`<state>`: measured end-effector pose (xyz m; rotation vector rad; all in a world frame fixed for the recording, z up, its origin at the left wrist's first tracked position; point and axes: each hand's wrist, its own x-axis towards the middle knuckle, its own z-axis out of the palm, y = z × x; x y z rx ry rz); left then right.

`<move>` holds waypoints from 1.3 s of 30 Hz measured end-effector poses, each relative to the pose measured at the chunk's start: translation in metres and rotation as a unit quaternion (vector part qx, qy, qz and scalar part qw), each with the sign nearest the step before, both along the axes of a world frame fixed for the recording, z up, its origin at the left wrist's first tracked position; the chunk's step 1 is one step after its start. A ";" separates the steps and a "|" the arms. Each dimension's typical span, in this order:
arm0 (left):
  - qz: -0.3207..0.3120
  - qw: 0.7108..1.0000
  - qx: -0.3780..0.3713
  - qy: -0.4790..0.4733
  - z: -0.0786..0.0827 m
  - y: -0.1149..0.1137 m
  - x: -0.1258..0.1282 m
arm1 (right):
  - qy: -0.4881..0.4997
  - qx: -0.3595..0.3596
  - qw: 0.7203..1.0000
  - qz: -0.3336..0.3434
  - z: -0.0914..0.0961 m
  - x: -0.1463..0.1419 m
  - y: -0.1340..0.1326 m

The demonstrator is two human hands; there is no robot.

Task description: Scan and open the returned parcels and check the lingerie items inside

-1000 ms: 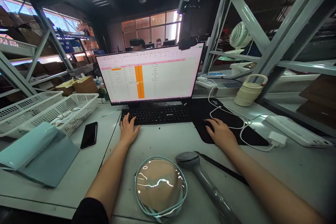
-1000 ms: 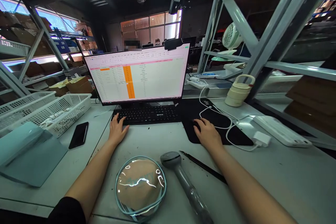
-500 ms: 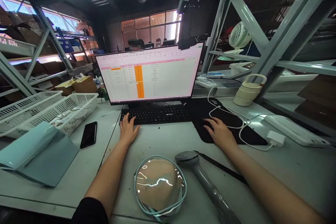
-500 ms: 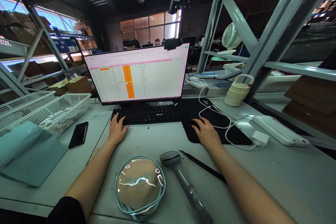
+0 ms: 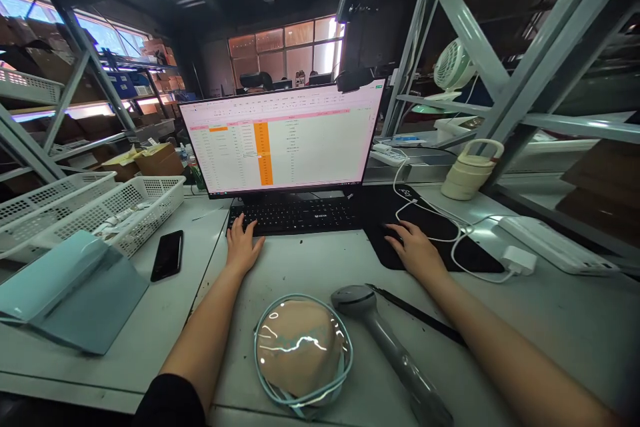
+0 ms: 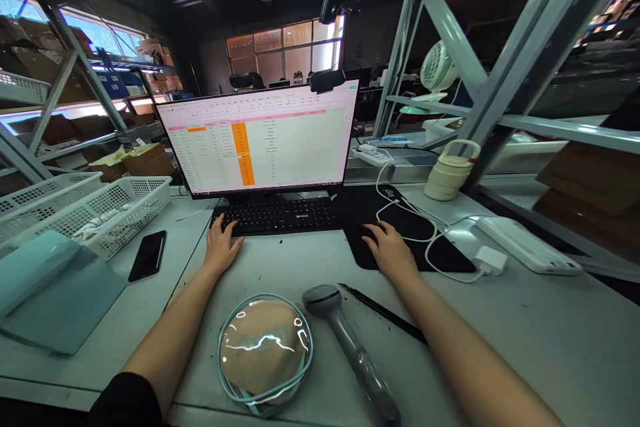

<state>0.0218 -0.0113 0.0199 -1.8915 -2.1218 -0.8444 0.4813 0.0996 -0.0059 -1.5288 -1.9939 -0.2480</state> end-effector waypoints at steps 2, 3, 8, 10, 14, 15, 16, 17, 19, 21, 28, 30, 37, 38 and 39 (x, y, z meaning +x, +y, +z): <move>0.000 1.000 0.001 0.000 0.000 0.000 0.000 | -0.005 0.005 1.000 0.001 0.001 -0.001 -0.002; 0.000 1.000 0.003 -0.001 0.000 0.000 0.000 | -0.008 0.009 1.000 0.002 0.002 -0.002 -0.003; 0.000 1.000 0.010 0.002 -0.001 0.000 0.000 | -0.028 0.024 0.999 -0.009 0.006 -0.005 -0.008; 0.003 1.000 0.009 0.004 0.000 -0.001 0.001 | -0.034 0.027 0.999 -0.016 0.007 -0.005 -0.010; 0.001 1.000 0.008 0.006 0.000 -0.001 0.001 | -0.041 0.027 0.999 -0.022 0.009 -0.006 -0.010; 0.000 1.000 0.008 0.006 0.000 -0.001 0.001 | -0.042 0.025 0.999 -0.021 0.009 -0.006 -0.010; -0.001 1.000 0.008 0.006 0.000 -0.001 0.000 | -0.042 0.023 0.999 -0.021 0.009 -0.006 -0.010; -0.001 1.000 0.006 0.006 0.000 -0.001 0.000 | -0.043 0.022 0.999 -0.020 0.009 -0.006 -0.010; -0.003 1.000 0.004 0.004 0.000 -0.001 0.000 | -0.043 0.020 0.999 -0.020 0.009 -0.005 -0.010; -0.003 1.000 0.002 0.003 0.000 -0.001 -0.001 | -0.042 0.023 0.999 -0.018 0.008 -0.005 -0.009; -0.001 1.000 0.001 0.001 0.002 -0.001 0.000 | -0.037 0.030 0.999 -0.019 0.007 -0.006 -0.009; -0.001 1.000 -0.001 0.000 0.002 -0.001 0.000 | -0.033 0.033 0.999 -0.016 0.007 -0.006 -0.009; 0.002 1.000 0.007 -0.003 0.001 -0.001 0.000 | -0.022 0.031 0.999 -0.013 0.009 -0.007 -0.012; 0.003 1.000 0.009 -0.004 0.000 -0.001 0.000 | -0.023 0.029 0.999 -0.013 0.009 -0.007 -0.012; 0.003 1.000 0.011 -0.005 0.000 -0.001 0.000 | -0.024 0.026 0.999 -0.014 0.010 -0.007 -0.012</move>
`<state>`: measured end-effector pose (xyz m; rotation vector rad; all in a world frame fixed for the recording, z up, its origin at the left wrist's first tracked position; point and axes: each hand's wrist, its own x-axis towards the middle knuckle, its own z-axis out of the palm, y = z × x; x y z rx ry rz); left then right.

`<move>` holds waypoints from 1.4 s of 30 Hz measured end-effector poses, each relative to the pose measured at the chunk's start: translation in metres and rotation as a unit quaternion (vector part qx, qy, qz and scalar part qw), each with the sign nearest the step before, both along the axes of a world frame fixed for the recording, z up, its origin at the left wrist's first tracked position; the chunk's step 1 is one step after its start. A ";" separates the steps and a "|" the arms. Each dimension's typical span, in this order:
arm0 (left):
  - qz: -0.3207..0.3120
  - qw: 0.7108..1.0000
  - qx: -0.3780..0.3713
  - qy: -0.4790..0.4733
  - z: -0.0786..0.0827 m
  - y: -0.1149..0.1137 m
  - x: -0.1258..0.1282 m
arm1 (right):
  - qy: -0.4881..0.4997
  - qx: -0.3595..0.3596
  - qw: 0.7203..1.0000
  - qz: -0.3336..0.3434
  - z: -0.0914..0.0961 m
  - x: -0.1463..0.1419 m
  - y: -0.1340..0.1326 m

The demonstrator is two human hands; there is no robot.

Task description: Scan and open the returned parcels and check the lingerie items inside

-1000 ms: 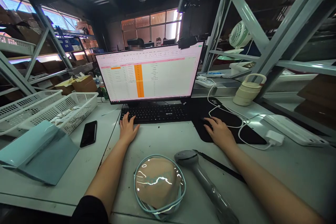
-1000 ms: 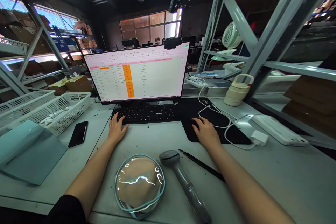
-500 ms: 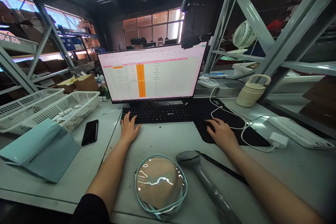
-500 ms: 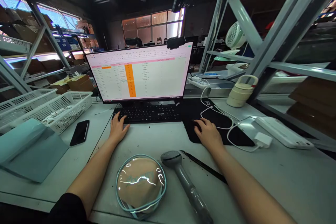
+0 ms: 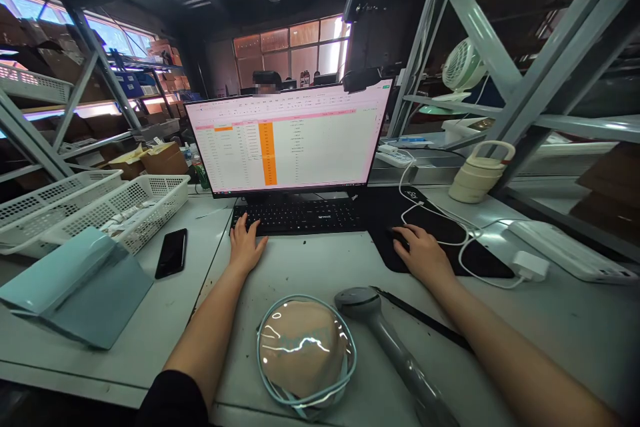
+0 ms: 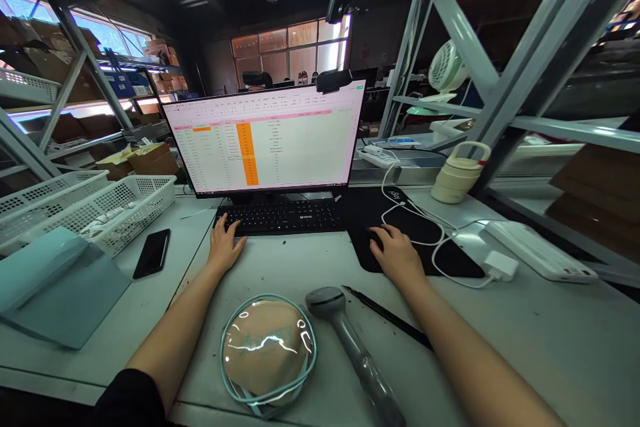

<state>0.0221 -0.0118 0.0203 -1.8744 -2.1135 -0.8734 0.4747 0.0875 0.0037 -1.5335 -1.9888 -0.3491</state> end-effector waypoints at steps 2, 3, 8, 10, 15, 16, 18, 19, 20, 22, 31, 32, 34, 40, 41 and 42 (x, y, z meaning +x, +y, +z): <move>0.000 1.000 0.001 0.000 0.000 0.000 0.000 | -0.003 -0.004 1.000 -0.002 0.000 0.000 0.000; 0.000 1.000 0.001 0.000 0.000 0.000 0.000 | -0.003 -0.005 1.000 -0.002 0.000 0.000 0.000; -0.004 1.000 -0.002 0.003 0.001 -0.001 -0.001 | -0.003 -0.009 1.000 -0.007 -0.001 0.001 0.001; -0.004 1.000 -0.005 0.003 0.001 -0.001 -0.001 | -0.004 -0.011 1.000 -0.006 -0.001 0.001 0.002; -0.002 1.000 0.003 0.005 0.000 -0.001 0.000 | -0.002 -0.004 1.000 -0.010 -0.001 0.000 0.001; -0.002 1.000 0.003 0.004 0.000 -0.001 0.000 | -0.003 -0.003 1.000 -0.010 0.000 0.000 0.001; -0.002 1.000 0.001 0.002 0.000 -0.001 0.000 | -0.007 -0.005 1.000 -0.011 0.001 -0.001 0.000; -0.002 1.000 0.000 0.000 0.000 -0.001 0.000 | -0.011 -0.006 1.000 -0.013 0.001 -0.001 -0.001; -0.003 1.000 0.000 0.000 0.000 -0.001 0.000 | -0.017 -0.006 1.000 -0.014 0.002 -0.001 -0.001; -0.003 1.000 0.001 0.000 0.001 -0.001 0.000 | -0.026 -0.001 1.000 -0.016 0.003 -0.002 -0.002; 0.002 1.000 -0.008 -0.004 0.003 -0.001 0.001 | -0.023 0.007 1.000 -0.016 0.000 -0.001 0.000; 0.001 1.000 -0.009 -0.005 0.003 -0.001 0.001 | -0.021 0.008 1.000 -0.015 0.000 -0.001 0.000; 0.001 1.000 -0.011 -0.005 0.003 -0.002 0.001 | -0.014 0.009 1.000 -0.009 0.000 0.000 0.001; -0.002 1.000 -0.017 0.006 0.003 -0.002 0.001 | -0.016 0.005 1.000 0.001 0.002 0.000 0.001; 0.000 1.000 -0.017 0.008 0.003 -0.002 0.001 | -0.020 0.005 1.000 0.002 0.001 0.000 0.001; 0.001 1.000 -0.016 0.009 0.003 -0.002 0.001 | -0.023 0.005 1.000 0.003 0.001 0.000 0.001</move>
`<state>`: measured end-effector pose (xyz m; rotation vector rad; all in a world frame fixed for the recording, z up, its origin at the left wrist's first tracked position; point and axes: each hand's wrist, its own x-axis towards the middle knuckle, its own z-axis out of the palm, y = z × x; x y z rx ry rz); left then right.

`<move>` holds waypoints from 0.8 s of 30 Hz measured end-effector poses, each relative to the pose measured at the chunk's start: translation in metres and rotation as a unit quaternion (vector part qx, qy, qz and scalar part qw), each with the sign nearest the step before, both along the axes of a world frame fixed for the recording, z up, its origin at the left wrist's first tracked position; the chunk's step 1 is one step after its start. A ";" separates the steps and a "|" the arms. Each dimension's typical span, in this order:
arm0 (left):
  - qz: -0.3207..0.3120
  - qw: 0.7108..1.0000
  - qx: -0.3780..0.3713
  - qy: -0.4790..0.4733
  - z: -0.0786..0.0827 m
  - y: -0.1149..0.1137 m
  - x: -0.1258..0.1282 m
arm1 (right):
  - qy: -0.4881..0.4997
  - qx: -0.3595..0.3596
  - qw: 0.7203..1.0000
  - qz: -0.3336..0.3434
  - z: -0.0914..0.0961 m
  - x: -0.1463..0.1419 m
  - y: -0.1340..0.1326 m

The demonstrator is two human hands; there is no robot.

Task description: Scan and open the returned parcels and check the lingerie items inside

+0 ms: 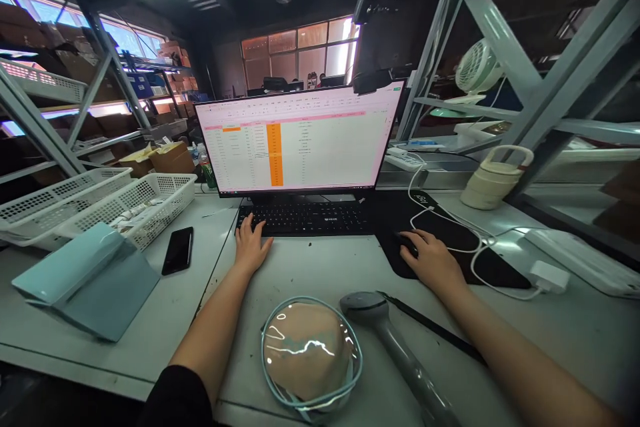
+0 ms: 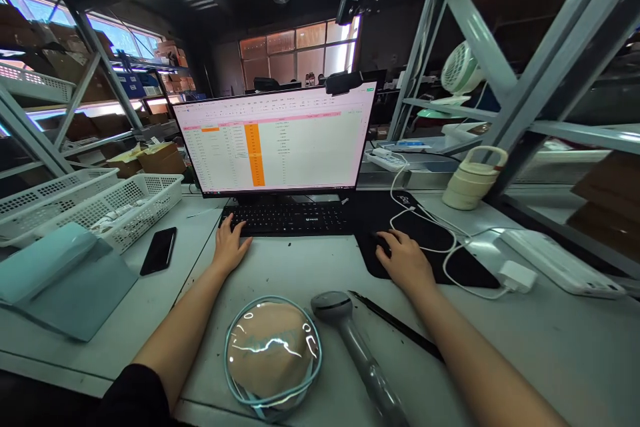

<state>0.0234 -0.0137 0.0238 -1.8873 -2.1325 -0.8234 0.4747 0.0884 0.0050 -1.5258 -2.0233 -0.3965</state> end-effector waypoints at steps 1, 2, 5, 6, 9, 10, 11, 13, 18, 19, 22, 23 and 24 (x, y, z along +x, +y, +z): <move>0.000 1.000 0.001 0.001 0.000 0.000 0.000 | -0.001 0.002 1.000 0.001 0.000 0.000 0.000; 0.000 1.000 0.001 0.001 0.000 0.000 0.000 | -0.001 0.003 1.000 0.001 -0.001 0.000 0.001; 0.000 1.000 0.000 -0.001 0.000 0.000 0.000 | -0.002 0.007 1.000 0.006 -0.002 0.001 0.002; 0.000 1.000 0.000 -0.003 0.000 0.000 0.000 | -0.003 0.007 1.000 0.008 -0.002 0.002 0.003; -0.001 1.000 -0.002 -0.007 0.000 0.000 0.000 | -0.007 0.008 1.000 0.010 -0.002 0.002 0.004; -0.002 1.000 -0.002 -0.008 0.000 0.000 0.000 | -0.007 0.007 1.000 0.009 -0.002 0.003 0.004; -0.002 1.000 -0.003 -0.010 0.000 0.001 0.000 | -0.007 0.006 1.000 0.008 -0.002 0.003 0.004; -0.003 1.000 -0.003 -0.014 0.000 0.001 0.000 | -0.005 0.005 1.000 0.007 -0.003 0.003 0.004; -0.007 1.000 -0.005 -0.025 -0.001 0.001 -0.001 | -0.003 0.007 1.000 0.002 -0.004 0.002 0.004; -0.008 1.000 -0.005 -0.028 -0.002 0.001 -0.002 | -0.003 0.009 1.000 0.001 -0.004 0.002 0.004; -0.011 0.999 0.004 -0.044 -0.002 0.001 -0.001 | -0.002 0.031 0.999 0.005 -0.001 0.001 0.003; -0.012 0.998 0.010 -0.055 -0.001 0.002 -0.001 | -0.001 0.040 0.999 0.006 0.000 0.001 0.002; -0.015 0.997 0.016 -0.076 0.001 0.002 0.000 | -0.002 0.045 0.999 0.005 0.001 0.000 0.001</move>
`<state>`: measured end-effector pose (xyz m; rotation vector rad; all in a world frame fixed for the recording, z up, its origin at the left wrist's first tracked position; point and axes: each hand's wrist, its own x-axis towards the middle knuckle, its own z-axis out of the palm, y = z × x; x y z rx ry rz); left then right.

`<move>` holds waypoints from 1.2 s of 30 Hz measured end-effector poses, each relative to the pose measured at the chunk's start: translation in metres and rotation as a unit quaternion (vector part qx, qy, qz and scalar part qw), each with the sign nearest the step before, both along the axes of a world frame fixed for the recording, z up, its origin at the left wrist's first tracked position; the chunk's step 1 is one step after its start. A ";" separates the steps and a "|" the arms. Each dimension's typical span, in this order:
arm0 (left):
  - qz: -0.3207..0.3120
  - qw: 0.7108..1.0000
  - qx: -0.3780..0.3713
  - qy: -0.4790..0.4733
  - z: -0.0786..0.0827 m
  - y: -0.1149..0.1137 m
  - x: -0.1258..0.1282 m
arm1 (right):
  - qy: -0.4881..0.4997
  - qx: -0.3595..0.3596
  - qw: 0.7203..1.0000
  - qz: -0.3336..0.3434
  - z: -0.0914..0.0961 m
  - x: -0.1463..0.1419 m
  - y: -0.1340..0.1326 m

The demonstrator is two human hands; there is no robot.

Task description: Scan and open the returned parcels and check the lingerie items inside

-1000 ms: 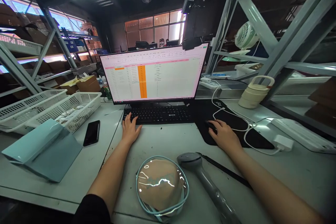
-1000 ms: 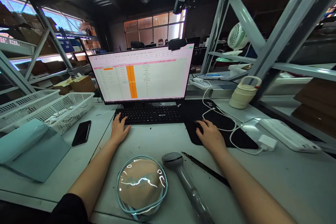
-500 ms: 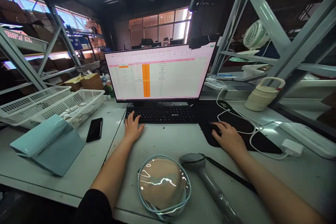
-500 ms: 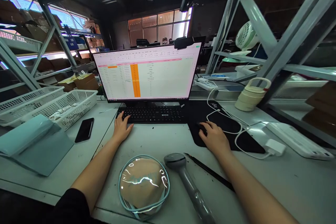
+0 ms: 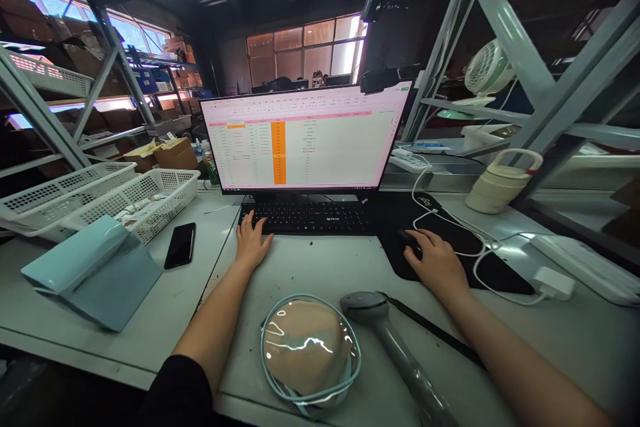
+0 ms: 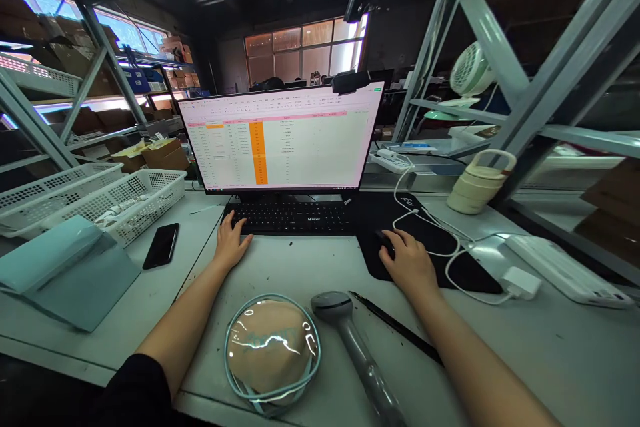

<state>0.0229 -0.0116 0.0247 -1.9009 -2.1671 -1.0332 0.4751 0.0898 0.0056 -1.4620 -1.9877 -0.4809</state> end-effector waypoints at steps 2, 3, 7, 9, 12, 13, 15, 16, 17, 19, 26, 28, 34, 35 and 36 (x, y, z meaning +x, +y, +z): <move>-0.009 0.998 0.007 -0.059 0.009 -0.001 0.001 | -0.007 -0.001 1.000 -0.006 0.001 -0.001 -0.002; -0.015 0.996 0.007 -0.090 0.015 -0.004 0.001 | -0.011 -0.007 1.000 -0.009 0.001 -0.001 -0.003; -0.070 0.986 -0.020 -0.150 0.041 -0.048 -0.001 | -0.011 -0.024 1.000 -0.013 -0.002 0.000 -0.004; -0.118 0.976 -0.057 -0.171 0.047 -0.093 -0.002 | 0.000 -0.026 1.000 -0.010 -0.001 0.001 -0.001; -0.164 0.949 -0.160 -0.218 0.041 -0.174 0.004 | 0.043 -0.010 0.999 0.023 0.014 -0.001 0.003; -0.167 0.939 -0.199 -0.223 0.036 -0.197 0.008 | 0.068 -0.003 0.997 0.040 0.025 -0.004 0.001; -0.157 0.927 -0.258 -0.223 0.024 -0.232 0.020 | 0.135 -0.009 0.988 0.078 0.051 -0.013 -0.017; -0.147 0.924 -0.276 -0.222 0.018 -0.242 0.025 | 0.170 -0.030 0.980 0.103 0.064 -0.019 -0.035; -0.133 0.924 -0.281 -0.224 0.012 -0.247 0.031 | 0.201 -0.066 0.968 0.137 0.075 -0.025 -0.059; -0.100 0.931 -0.263 -0.233 0.004 -0.246 0.040 | 0.231 -0.159 0.928 0.243 0.087 -0.040 -0.123; -0.075 0.964 -0.167 -0.193 -0.007 -0.217 0.069 | 0.263 -0.359 0.837 0.317 0.030 -0.115 -0.289; -0.097 0.959 -0.142 -0.226 -0.004 -0.218 0.080 | 0.369 -0.359 0.813 0.274 0.009 -0.132 -0.293; -0.104 0.816 0.058 -0.566 0.018 -0.245 0.101 | 0.386 -0.240 0.838 0.303 0.016 -0.155 -0.302; -0.108 0.771 0.066 -0.625 0.018 -0.251 0.103 | 0.354 -0.213 0.853 0.319 0.023 -0.152 -0.305; -0.122 0.720 0.055 -0.681 0.016 -0.255 0.105 | 0.313 -0.204 0.865 0.335 0.029 -0.147 -0.304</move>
